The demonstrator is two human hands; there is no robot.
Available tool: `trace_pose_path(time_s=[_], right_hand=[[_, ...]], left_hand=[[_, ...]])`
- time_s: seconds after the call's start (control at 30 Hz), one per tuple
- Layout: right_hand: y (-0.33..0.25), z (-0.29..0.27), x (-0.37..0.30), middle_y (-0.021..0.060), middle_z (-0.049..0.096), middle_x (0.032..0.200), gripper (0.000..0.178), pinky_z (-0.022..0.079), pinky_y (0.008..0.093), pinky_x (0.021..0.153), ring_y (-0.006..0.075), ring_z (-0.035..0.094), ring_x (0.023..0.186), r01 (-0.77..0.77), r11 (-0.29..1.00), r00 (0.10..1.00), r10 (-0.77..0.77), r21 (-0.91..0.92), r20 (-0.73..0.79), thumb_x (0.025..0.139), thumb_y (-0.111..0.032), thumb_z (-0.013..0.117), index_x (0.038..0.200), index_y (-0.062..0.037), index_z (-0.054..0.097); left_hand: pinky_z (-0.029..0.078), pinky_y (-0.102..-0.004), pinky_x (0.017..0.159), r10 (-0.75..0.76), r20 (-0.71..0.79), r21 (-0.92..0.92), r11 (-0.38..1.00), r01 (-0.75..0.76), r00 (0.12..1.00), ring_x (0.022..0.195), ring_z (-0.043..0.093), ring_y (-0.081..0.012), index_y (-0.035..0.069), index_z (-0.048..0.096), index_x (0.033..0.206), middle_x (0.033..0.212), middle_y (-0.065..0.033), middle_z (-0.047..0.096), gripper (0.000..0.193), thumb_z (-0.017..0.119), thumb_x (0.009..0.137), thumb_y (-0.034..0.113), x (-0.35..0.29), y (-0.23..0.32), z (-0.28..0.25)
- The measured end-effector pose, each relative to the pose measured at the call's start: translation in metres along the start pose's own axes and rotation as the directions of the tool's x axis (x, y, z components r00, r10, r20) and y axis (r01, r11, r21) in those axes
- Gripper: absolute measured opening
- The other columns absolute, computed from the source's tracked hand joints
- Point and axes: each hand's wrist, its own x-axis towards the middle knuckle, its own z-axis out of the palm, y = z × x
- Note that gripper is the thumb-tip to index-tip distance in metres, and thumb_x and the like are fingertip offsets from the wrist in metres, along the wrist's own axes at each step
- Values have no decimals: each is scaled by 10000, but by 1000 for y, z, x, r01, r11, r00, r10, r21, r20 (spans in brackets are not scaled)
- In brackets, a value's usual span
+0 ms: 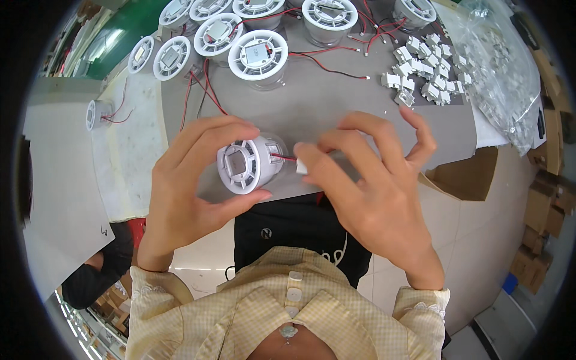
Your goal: The person connects wire connectors to electronic components by hand, inserting them into plastic circular housings at an assembly station.
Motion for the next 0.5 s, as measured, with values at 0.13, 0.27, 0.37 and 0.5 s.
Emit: trace_pose_path(time_s=[0.13,0.27,0.37,0.5], right_hand=[[1,3,-3,-44,665,1029,357,261,526,1090,216,583,1085,-55,998,998,55,23,4,702,-129,808,1045,-172,719],[-2,8,-5,-44,670,1008,345,252,526,1099,214,587,1076,-47,995,999,48,86,-14,711,-122,803,1041,-162,711],[0,14,-6,-38,675,976,350,244,522,1108,216,597,1059,-5,998,997,10,61,-81,708,-122,805,1041,-151,702],[5,14,-8,-25,669,934,340,261,524,1101,219,609,1021,5,989,997,7,148,-83,683,-140,819,1005,-133,712]], left_hand=[[525,-392,864,1,14,9,1000,-1,1000,1036,623,-324,81,650,1150,1163,-94,640,619,906,586,101,0,5,4],[520,-397,851,36,63,51,998,-39,997,1017,616,-318,81,647,1153,1165,-95,632,627,905,582,108,2,12,4],[522,-397,838,105,101,22,994,-107,989,1004,615,-311,78,644,1167,1170,-93,627,640,901,582,100,4,13,4],[525,-396,827,132,79,-2,991,-132,988,992,618,-300,73,649,1166,1160,-92,628,639,899,579,95,5,9,8]])
